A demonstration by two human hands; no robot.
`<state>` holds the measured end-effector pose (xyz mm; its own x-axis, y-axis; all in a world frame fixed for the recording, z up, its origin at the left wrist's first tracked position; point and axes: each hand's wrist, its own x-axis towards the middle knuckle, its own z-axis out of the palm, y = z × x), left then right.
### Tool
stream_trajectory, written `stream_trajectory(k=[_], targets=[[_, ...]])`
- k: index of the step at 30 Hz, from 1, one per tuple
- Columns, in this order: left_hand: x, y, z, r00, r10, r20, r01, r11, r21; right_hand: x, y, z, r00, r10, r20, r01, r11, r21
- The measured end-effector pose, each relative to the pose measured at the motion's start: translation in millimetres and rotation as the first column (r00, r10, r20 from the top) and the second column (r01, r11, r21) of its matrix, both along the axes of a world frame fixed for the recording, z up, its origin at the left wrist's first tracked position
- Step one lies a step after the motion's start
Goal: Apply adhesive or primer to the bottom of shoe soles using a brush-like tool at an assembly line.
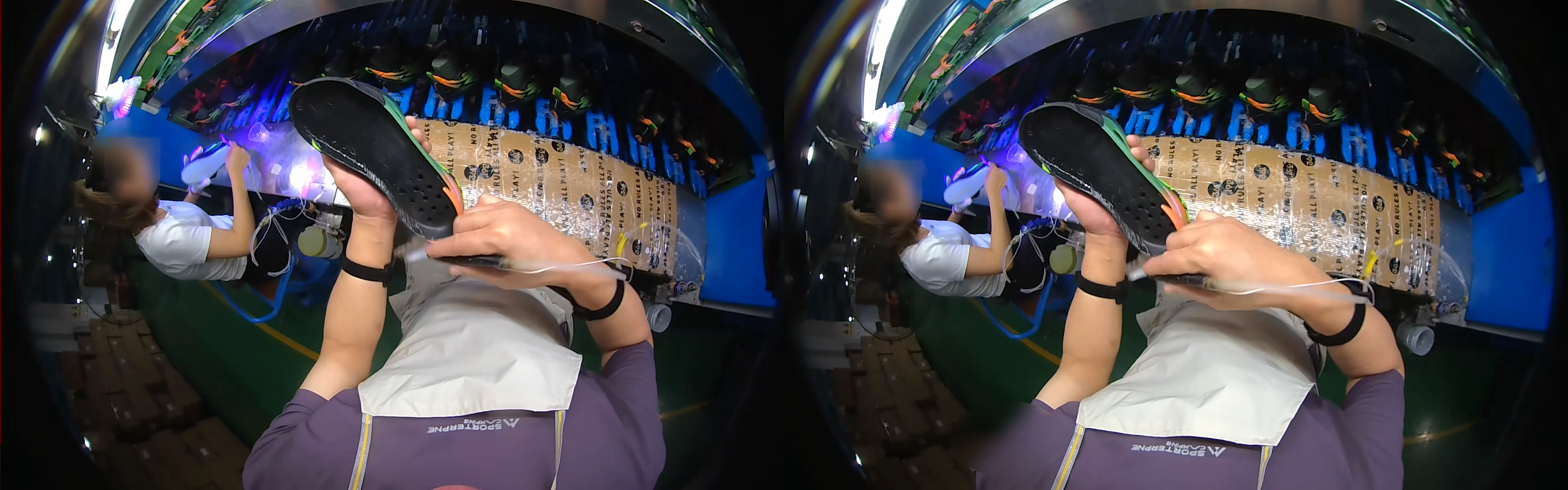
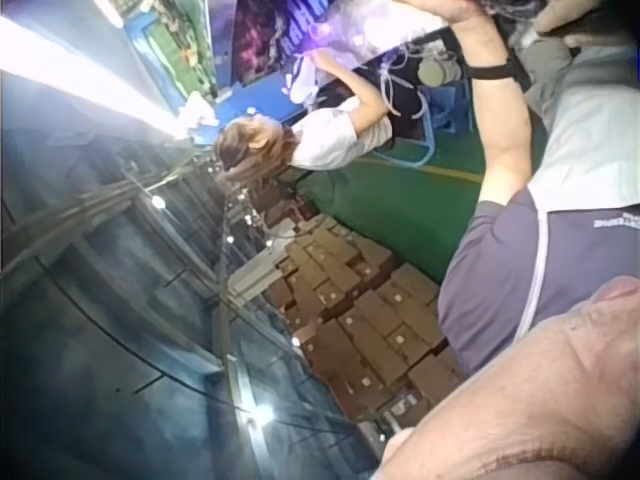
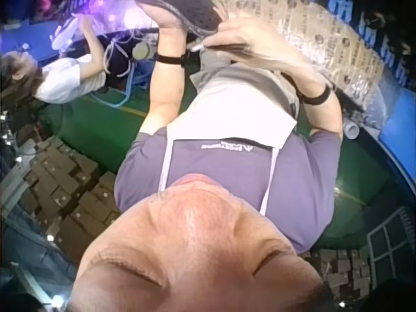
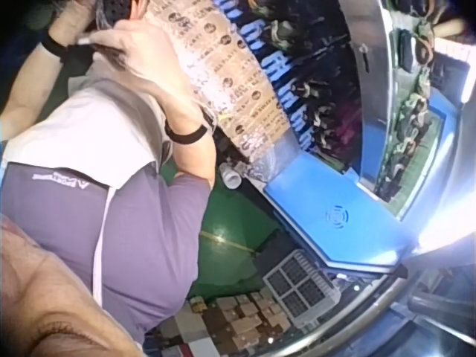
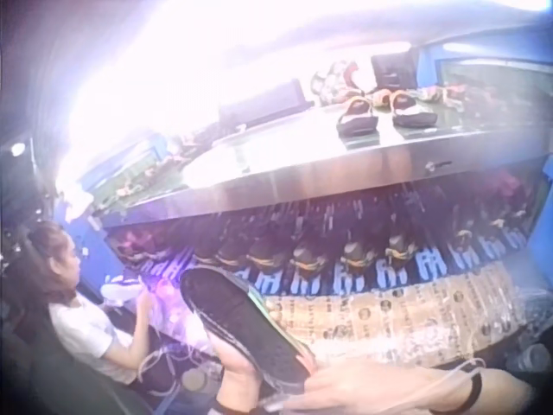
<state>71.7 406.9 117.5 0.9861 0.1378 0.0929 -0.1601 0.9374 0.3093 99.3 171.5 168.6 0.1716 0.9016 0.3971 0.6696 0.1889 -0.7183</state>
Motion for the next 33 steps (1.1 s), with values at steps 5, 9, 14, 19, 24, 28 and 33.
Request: stream_trajectory(k=[5,9,14,19,24,28,33], targets=[[8,8,11,0.998,0.023,0.067,-0.029,0.996,0.089,3,-2,7,0.990,-0.131,-0.057,0.136,0.987,0.082],[11,18,19,0.997,-0.016,0.077,0.000,0.977,0.212,8,-5,17,0.999,-0.032,0.028,0.032,0.999,0.005],[22,23,35,0.962,-0.177,0.210,0.073,0.901,0.428,10,-5,23,0.976,-0.191,0.103,0.193,0.981,-0.004],[37,21,56,0.995,-0.097,0.037,0.059,0.817,0.573,16,-4,24,0.983,-0.180,-0.021,0.181,0.983,0.032],[55,13,73,0.982,-0.186,-0.019,0.138,0.655,0.743,19,-2,25,0.974,-0.026,0.225,0.026,1.000,0.001],[67,-4,79,0.952,-0.250,-0.179,0.293,0.566,0.770,20,-2,26,0.964,-0.245,0.106,0.256,0.961,-0.106],[75,-16,95,0.900,-0.153,-0.409,0.415,0.011,0.910,24,0,26,0.963,-0.030,0.267,0.060,0.993,-0.105]])
